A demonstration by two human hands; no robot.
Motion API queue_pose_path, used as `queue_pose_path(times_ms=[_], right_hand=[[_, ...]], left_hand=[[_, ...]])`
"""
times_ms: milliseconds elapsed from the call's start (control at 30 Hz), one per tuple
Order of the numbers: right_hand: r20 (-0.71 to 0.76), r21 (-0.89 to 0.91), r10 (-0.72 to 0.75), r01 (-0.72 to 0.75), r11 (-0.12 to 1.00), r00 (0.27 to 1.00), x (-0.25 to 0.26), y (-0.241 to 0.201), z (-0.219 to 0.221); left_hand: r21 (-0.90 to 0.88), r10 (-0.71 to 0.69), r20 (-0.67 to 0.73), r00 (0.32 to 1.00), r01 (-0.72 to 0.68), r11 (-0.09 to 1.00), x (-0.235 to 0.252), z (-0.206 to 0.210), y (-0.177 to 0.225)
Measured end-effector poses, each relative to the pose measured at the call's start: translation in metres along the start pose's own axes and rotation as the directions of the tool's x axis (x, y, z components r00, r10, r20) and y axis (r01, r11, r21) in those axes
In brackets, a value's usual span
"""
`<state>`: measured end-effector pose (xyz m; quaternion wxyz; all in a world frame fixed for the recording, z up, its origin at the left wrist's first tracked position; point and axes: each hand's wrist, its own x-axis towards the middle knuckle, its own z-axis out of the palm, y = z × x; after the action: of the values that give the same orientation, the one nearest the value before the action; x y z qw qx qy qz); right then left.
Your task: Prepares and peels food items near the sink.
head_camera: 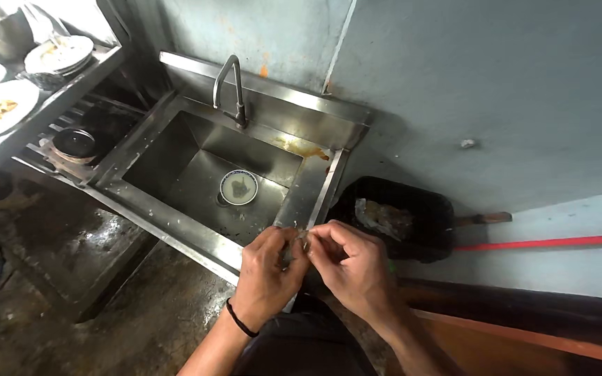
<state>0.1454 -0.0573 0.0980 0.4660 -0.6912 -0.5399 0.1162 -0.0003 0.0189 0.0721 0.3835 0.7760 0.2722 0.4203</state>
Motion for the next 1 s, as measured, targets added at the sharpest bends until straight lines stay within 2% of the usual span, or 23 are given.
queue_pose_path(times_ms=[167, 267, 400, 600, 733, 867, 1000], right_hand=[[0.076, -0.130, -0.146, 0.155, 0.979, 0.986, 0.010, 0.007, -0.021], [0.145, -0.172, -0.167, 0.191, 0.966, 0.975, 0.015, 0.005, -0.027], [0.210, -0.125, -0.134, 0.163, 0.979, 0.969, 0.019, 0.006, -0.029], [0.261, -0.082, -0.066, 0.090, 0.993, 0.963, 0.019, 0.006, -0.031], [0.339, -0.205, -0.186, 0.266, 0.942, 0.922, 0.023, 0.008, -0.035], [0.388, -0.244, -0.323, 0.434, 0.867, 0.863, 0.027, 0.008, -0.035], [0.401, -0.194, -0.354, 0.456, 0.869, 0.845, 0.029, 0.010, -0.035]], left_hand=[[0.151, 0.095, 0.079, 0.992, -0.106, 0.983, 0.004, -0.007, 0.001], [0.180, 0.153, 0.141, 0.978, -0.177, 0.968, 0.006, -0.009, 0.000], [0.168, 0.169, 0.183, 0.968, -0.200, 0.965, 0.007, -0.013, 0.000], [0.142, 0.180, 0.128, 0.975, -0.198, 0.970, 0.005, -0.019, 0.001], [0.163, 0.193, 0.180, 0.965, -0.222, 0.961, 0.007, -0.023, 0.001], [0.184, 0.225, 0.259, 0.939, -0.276, 0.943, 0.010, -0.025, 0.000], [0.152, 0.272, 0.256, 0.928, -0.316, 0.936, 0.011, -0.029, 0.001]])
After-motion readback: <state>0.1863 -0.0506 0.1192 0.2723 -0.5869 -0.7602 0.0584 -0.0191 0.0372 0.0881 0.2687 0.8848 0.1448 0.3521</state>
